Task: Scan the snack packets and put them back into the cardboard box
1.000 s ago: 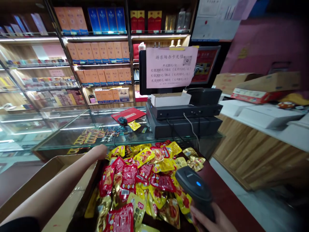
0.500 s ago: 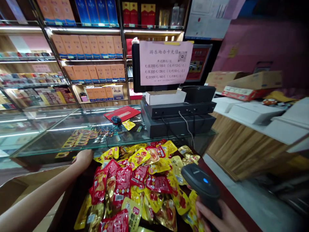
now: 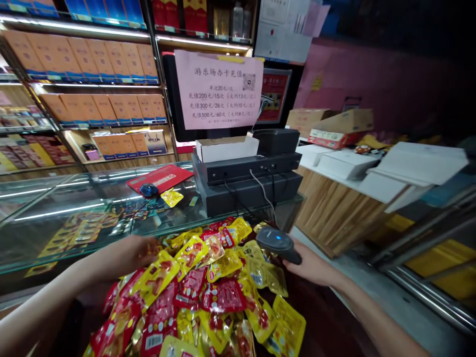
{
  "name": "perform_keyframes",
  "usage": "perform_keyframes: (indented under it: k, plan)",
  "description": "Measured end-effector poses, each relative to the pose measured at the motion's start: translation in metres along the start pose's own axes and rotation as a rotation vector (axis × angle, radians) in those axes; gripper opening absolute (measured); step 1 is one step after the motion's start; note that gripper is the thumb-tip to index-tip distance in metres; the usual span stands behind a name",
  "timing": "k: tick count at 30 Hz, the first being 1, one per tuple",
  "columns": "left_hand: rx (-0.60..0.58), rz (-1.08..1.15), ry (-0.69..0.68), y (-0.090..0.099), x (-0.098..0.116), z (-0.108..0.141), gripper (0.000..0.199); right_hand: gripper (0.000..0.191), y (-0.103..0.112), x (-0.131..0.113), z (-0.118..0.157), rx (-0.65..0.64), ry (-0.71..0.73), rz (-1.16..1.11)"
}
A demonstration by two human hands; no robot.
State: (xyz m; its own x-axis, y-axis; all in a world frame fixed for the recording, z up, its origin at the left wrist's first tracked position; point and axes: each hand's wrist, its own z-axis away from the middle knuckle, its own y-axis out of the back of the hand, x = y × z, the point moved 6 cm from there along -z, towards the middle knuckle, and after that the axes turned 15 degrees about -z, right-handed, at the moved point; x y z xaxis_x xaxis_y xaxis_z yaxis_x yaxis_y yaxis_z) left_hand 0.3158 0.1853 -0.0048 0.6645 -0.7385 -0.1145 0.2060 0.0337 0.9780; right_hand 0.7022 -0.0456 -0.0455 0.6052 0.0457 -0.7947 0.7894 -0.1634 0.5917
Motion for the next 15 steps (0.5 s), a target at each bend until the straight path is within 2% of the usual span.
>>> perform_keyframes:
  k: [3,5,7,9,11,12,15]
  plan:
    - [0.219,-0.076,0.051,0.023,-0.003,-0.05,0.045,0.059,-0.01,0.016,-0.022,-0.074,0.023,-0.02]
    - [0.355,-0.093,0.027,0.029,-0.005,-0.087,0.049,0.062,-0.014,0.028,-0.03,-0.1,-0.016,-0.012]
    - [0.372,-0.109,0.057,0.021,-0.01,-0.123,0.055,0.06,-0.017,0.038,-0.034,-0.112,-0.061,-0.009]
    - [0.306,-0.118,0.074,0.007,-0.011,-0.152,0.055,0.056,-0.021,0.039,-0.034,-0.12,-0.078,-0.033]
    - [0.251,-0.119,-0.008,-0.005,-0.003,-0.165,0.051,0.053,-0.027,0.035,-0.029,-0.128,-0.065,-0.085]
    - [0.248,-0.11,-0.063,-0.008,0.001,-0.164,0.051,0.052,-0.032,0.031,-0.025,-0.132,-0.058,-0.117]
    - [0.298,-0.049,-0.15,-0.006,0.013,-0.136,0.057,0.054,-0.049,0.018,-0.01,-0.152,-0.06,-0.213]
